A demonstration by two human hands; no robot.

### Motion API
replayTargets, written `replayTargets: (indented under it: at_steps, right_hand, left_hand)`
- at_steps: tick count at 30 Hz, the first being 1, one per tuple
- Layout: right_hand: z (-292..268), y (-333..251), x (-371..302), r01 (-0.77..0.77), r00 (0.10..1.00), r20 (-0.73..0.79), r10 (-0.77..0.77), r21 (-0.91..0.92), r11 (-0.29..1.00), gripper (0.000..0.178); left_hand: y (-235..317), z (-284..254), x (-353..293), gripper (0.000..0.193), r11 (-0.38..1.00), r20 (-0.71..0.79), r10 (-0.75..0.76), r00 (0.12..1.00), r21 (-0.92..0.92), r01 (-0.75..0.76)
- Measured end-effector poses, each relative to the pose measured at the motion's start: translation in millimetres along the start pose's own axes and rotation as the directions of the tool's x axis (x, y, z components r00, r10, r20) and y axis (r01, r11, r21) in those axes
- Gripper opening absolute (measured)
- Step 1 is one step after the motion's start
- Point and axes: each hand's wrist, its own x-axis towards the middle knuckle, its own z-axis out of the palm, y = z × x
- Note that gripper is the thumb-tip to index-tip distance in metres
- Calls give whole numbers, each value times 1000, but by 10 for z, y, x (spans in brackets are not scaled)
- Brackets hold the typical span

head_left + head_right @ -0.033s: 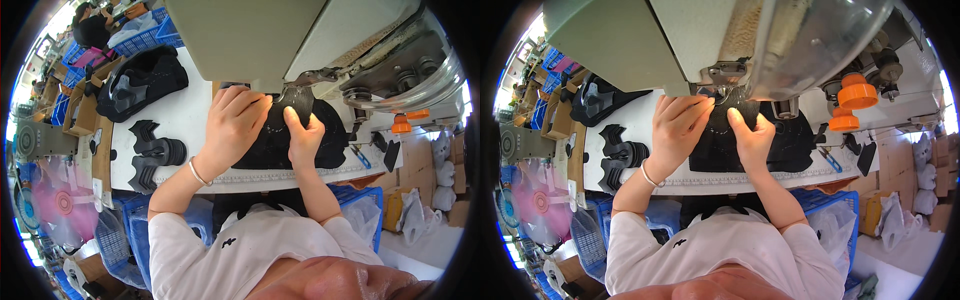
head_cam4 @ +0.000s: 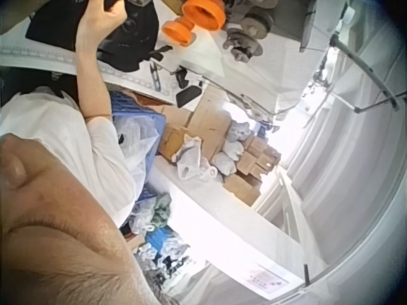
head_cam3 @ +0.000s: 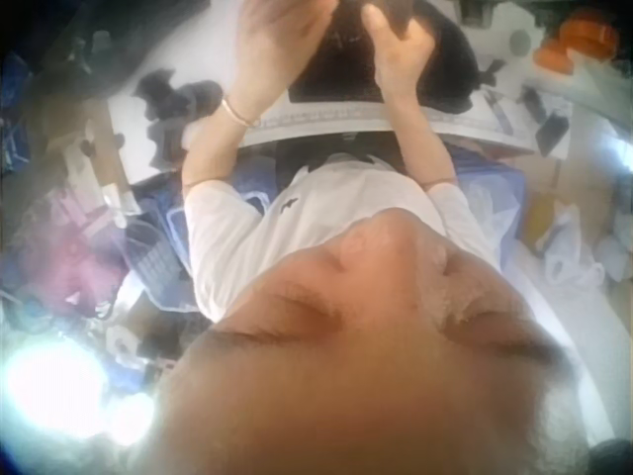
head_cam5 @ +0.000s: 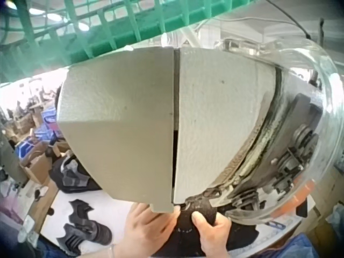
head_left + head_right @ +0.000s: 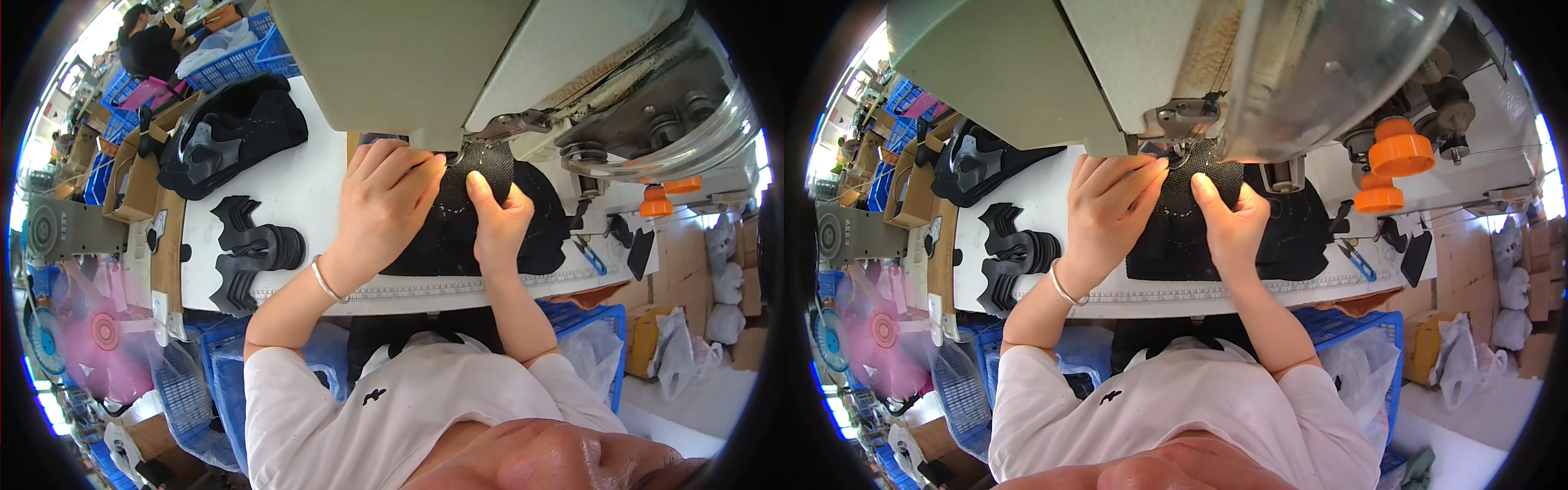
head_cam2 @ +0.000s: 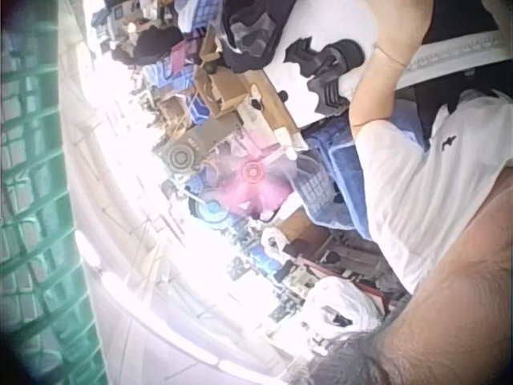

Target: The person aligns pieces of shoe material and stitches them together using a sewing machine.

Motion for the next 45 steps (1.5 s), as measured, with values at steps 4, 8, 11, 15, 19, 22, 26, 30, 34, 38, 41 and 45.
replayTargets:
  at_steps: [4,8,11,15,19,22,26,30,34,38,41,45]
  right_hand:
    - [-84,-44,56,-4,1000,9,4,-37,999,12]
    - [-125,-77,121,-26,1000,3,26,-58,998,11]
    - [-150,-96,170,-9,1000,13,11,-91,996,11]
    - [-118,-176,249,93,996,35,-88,-171,981,14]
    - [-116,-221,294,138,990,22,-138,-269,953,19]
    - [-178,-169,374,194,981,52,-189,-384,903,21]
    - [-228,-201,479,178,984,53,-172,-431,884,18]
    - [-281,-54,616,256,966,66,-250,-380,889,11]
    - [-285,-63,337,-13,999,-50,15,25,1000,16]
    - [-251,101,-340,-277,957,170,236,281,919,22]
    - [-32,98,-345,-296,936,259,238,215,931,19]
    - [22,14,-294,-228,962,196,192,180,957,16]
  left_hand:
    - [86,58,-12,16,999,-29,12,999,47,-11]
    - [124,125,-48,21,993,-78,5,997,120,5]
    - [157,153,-38,22,988,-97,10,995,152,4]
    - [198,194,-53,23,981,-99,5,995,193,14]
    - [195,226,-56,17,976,-124,45,991,219,-17]
    - [223,223,-57,15,973,-130,57,990,230,-26]
    - [270,259,-79,21,972,-111,-2,994,234,28]
    - [255,282,-106,19,980,-101,-8,995,198,28]
    - [198,13,-27,27,998,58,-6,998,62,3]
    - [80,-45,-4,29,996,121,86,989,16,-88]
    - [56,-62,10,25,994,136,100,986,30,-105]
    - [7,-57,1,27,992,125,123,984,-12,-122]
